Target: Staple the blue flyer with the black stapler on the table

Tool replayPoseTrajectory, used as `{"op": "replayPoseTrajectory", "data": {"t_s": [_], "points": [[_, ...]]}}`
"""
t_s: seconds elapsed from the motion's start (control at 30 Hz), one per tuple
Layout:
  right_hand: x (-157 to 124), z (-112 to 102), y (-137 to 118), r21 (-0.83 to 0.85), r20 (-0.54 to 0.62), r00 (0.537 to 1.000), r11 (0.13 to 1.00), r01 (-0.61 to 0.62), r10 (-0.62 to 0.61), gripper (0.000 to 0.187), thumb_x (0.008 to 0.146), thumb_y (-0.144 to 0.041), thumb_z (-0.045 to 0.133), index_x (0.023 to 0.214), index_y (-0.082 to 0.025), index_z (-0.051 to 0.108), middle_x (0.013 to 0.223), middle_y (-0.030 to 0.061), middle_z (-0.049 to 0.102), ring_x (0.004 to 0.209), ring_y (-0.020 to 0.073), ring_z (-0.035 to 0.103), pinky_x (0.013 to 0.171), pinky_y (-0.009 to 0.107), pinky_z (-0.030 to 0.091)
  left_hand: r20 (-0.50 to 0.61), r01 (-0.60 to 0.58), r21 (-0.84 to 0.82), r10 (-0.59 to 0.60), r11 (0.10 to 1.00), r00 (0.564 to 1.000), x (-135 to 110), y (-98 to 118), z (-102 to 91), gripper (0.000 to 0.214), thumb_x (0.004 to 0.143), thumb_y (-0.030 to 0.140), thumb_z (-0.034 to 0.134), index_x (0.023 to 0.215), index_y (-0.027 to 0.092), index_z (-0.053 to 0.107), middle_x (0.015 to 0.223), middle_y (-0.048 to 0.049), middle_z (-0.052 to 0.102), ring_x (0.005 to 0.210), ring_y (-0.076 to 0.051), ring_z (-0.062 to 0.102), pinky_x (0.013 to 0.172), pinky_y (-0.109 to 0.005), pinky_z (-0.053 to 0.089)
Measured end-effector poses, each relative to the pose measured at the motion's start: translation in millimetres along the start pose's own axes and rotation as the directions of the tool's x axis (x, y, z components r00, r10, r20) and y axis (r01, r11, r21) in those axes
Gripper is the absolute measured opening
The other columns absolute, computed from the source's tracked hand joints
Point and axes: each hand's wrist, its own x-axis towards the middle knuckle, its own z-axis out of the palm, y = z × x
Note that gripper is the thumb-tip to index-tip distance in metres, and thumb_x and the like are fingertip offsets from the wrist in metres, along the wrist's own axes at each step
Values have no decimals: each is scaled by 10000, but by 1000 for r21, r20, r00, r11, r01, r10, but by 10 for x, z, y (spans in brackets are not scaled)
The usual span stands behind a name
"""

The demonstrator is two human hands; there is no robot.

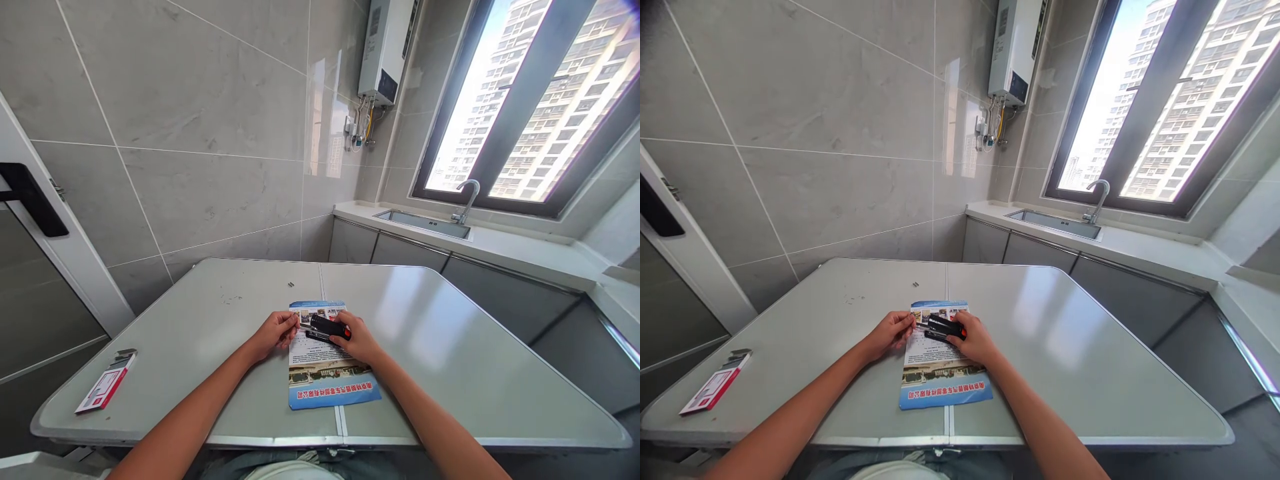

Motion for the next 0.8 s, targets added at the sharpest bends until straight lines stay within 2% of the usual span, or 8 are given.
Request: {"op": "replayPoseTrajectory", "data": {"t_s": [0.23, 0.4, 0.5, 0.6, 0.7, 0.73, 0.8], "points": [[-41, -141, 9, -82, 73, 997, 996, 26, -20, 240, 797, -285, 748, 871, -223, 528, 817, -22, 596, 734, 167, 511, 655, 283, 367, 112, 38, -101, -27, 994, 993, -45, 23, 67, 509, 953, 649, 588, 780, 198, 425, 652, 52, 501, 428, -39, 343, 398, -187, 188], [-51, -176, 44, -117, 73, 997, 993, 21, -12, 275, 769, -298, 762, 834, -229, 504, 745, -38, 559, 672, 151, 464, 611, 276, 338, 235, 117, -146, -81, 982, 969, -76, 26, 71, 438, 990, 592, 539, 821, 200, 441, 709, 29, 552, 400, -43, 394, 355, -189, 172], [-45, -194, 13, -123, 77, 997, 992, 25, -15, 262, 811, -331, 763, 862, -232, 526, 788, -20, 598, 707, 171, 509, 633, 292, 375, 309, 160, -160, -105, 974, 945, -100, 40, 103, 394, 982, 560, 565, 857, 201, 465, 747, 18, 596, 388, -51, 447, 325, -189, 163], [-54, -213, -78, -154, -34, 994, 983, 100, -107, 187, 937, -373, 669, 878, -233, 560, 880, 31, 634, 814, 211, 557, 718, 337, 432, 350, 152, -95, -110, 984, 930, -123, 71, 139, 409, 957, 576, 615, 885, 179, 545, 742, 9, 618, 390, -54, 470, 321, -189, 192], [-97, -190, -217, -264, -198, 943, 941, 213, -269, 177, 1018, -293, 549, 856, -234, 586, 880, 73, 647, 851, 240, 556, 779, 391, 435, 418, 123, 3, -113, 992, 901, -140, 93, 154, 464, 947, 608, 631, 904, 146, 643, 666, -9, 631, 410, -71, 480, 345, -194, 245], [-118, -168, -269, -297, -188, 919, 912, 284, -347, 158, 1023, -260, 530, 889, -234, 608, 910, 86, 668, 859, 245, 560, 795, 407, 436, 441, 114, 29, -115, 993, 890, -145, 93, 155, 482, 945, 617, 634, 900, 138, 666, 646, -18, 637, 417, -76, 484, 353, -196, 259], [-164, -104, -371, -326, -65, 856, 822, 467, -513, 127, 1019, -220, 522, 1043, -231, 646, 1054, 107, 715, 899, 253, 584, 830, 431, 444, 476, 104, 64, -121, 993, 871, -155, 86, 154, 514, 938, 637, 638, 868, 130, 690, 627, -34, 649, 421, -83, 489, 359, -203, 272]]}}
